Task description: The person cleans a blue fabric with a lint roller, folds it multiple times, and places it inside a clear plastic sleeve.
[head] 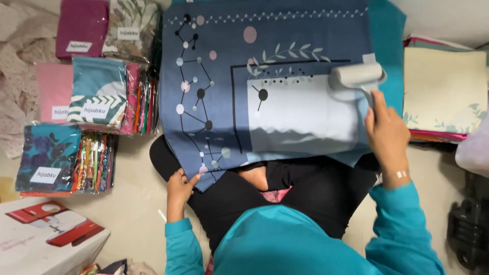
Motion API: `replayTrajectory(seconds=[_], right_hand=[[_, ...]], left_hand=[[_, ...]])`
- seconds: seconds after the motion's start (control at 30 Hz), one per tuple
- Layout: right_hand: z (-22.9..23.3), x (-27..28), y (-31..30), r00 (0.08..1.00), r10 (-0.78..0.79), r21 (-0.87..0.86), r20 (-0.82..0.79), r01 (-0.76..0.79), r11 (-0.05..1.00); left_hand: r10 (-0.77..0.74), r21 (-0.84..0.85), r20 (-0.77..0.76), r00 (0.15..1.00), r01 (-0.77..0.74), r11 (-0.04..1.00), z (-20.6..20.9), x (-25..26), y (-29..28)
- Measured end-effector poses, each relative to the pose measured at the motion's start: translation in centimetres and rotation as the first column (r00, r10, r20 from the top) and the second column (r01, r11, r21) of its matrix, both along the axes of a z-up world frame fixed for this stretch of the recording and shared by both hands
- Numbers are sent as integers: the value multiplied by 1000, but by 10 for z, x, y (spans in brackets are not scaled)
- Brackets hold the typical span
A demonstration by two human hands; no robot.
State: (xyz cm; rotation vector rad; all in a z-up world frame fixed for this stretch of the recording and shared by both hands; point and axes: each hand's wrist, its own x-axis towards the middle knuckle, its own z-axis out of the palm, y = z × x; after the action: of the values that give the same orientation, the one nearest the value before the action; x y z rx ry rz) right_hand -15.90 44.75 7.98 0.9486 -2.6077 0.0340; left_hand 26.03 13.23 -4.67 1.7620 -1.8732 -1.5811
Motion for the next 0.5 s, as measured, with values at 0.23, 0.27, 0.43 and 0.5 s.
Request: replayTrajectory(seconds=[0.23, 0.27, 0.43, 0.5], right_hand=[[-28, -127, -111, 997, 66, -127, 33, -62, 990], [-27, -136, -124, 997, 66, -129, 48, -60, 990], [-43, -158, -140, 999, 6, -105, 43, -1, 994], [-46, -142, -124, 999, 44, -119, -17, -46, 992]], left_hand=[[226, 329, -202, 953, -152, 932, -23, 23, 6], [257, 342, -197, 946, -180, 923, -25, 23, 6], [278, 346, -184, 943, -202, 916, -41, 26, 0], [218, 366, -244, 945, -119, 923, -47, 30, -2]])
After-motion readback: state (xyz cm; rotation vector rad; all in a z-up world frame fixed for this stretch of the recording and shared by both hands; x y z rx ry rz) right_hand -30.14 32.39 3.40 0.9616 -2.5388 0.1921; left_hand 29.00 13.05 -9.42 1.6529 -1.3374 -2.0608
